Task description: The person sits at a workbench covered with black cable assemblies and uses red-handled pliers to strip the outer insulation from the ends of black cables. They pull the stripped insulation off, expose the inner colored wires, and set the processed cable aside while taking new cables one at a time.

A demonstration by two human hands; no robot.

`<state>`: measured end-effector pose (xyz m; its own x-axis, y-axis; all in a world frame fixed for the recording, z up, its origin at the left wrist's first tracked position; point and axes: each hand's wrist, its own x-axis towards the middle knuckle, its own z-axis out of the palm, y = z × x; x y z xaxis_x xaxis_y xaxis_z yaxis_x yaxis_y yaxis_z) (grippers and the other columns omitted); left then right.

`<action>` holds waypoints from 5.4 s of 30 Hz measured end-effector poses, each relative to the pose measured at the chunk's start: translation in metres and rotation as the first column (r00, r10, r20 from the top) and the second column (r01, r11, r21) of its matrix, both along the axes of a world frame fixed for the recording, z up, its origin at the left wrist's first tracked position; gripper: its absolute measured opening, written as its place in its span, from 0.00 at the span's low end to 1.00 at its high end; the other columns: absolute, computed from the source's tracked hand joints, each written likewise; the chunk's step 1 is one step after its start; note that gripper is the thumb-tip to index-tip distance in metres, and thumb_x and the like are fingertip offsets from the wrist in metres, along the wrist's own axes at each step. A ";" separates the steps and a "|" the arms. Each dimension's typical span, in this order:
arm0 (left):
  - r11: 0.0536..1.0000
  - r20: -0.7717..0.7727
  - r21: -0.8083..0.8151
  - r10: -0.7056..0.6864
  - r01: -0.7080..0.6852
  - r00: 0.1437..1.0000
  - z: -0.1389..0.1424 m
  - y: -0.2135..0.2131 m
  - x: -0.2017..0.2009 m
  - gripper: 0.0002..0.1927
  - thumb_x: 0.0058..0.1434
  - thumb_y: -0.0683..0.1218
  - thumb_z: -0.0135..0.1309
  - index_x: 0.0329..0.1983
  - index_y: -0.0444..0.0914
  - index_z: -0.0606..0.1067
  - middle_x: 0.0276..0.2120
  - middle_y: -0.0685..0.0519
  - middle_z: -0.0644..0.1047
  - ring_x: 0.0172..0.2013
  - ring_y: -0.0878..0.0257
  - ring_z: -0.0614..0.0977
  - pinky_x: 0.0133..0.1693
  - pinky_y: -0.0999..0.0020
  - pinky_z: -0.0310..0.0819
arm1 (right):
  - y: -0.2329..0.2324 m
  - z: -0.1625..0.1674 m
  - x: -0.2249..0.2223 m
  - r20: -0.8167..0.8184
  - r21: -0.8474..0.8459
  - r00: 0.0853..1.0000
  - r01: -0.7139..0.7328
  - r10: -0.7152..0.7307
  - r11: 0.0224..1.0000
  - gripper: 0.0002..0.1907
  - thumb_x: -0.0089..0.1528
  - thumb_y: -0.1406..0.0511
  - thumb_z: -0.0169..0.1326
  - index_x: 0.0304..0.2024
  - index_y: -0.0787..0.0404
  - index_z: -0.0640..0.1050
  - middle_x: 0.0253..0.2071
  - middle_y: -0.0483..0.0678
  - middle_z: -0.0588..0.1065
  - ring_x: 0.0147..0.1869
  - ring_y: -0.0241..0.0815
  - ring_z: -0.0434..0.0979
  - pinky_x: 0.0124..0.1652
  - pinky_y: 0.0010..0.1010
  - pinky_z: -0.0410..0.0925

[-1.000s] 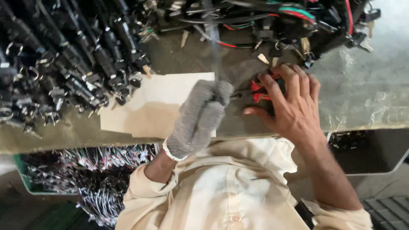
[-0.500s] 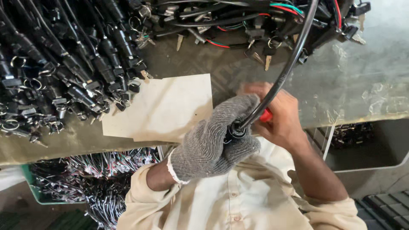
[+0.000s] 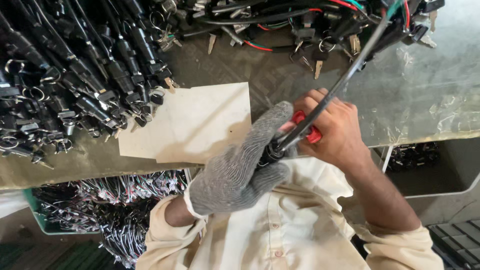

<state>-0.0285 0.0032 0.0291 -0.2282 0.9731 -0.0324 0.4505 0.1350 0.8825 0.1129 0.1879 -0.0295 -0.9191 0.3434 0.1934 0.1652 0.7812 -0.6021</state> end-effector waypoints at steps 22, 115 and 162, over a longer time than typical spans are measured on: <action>0.969 -0.267 0.191 0.208 -0.160 0.941 -0.031 0.000 0.022 0.37 0.63 0.40 0.59 0.75 0.35 0.60 0.57 0.48 0.77 0.48 0.49 0.80 0.49 0.54 0.74 | -0.023 -0.004 0.015 0.083 0.011 0.992 0.094 -0.095 0.995 0.20 0.47 0.66 0.63 0.42 0.60 0.73 0.34 0.49 0.74 0.38 0.51 0.76 0.30 0.42 0.66; 0.903 0.384 0.341 0.121 -0.263 0.915 -0.033 0.009 -0.005 0.15 0.75 0.52 0.49 0.55 0.36 0.73 0.53 0.49 0.77 0.54 0.57 0.79 0.57 0.64 0.75 | -0.045 0.074 -0.024 -0.370 -0.285 0.926 -0.190 0.075 0.940 0.11 0.65 0.76 0.47 0.51 0.70 0.71 0.43 0.62 0.74 0.48 0.63 0.76 0.46 0.45 0.71; 0.893 0.339 0.155 0.354 -0.423 0.872 -0.048 0.010 0.003 0.23 0.55 0.46 0.73 0.52 0.40 0.79 0.49 0.53 0.82 0.51 0.60 0.83 0.57 0.62 0.78 | -0.016 -0.007 0.011 -0.263 -0.324 0.964 -0.124 0.036 0.938 0.19 0.65 0.69 0.52 0.59 0.63 0.70 0.51 0.49 0.75 0.57 0.53 0.74 0.62 0.37 0.60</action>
<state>-0.0260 0.0129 -0.0191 -0.6025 0.7969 0.0438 0.1174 0.0342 0.9925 0.1237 0.1722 -0.0366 -0.8830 0.3558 0.3063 -0.0789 0.5307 -0.8439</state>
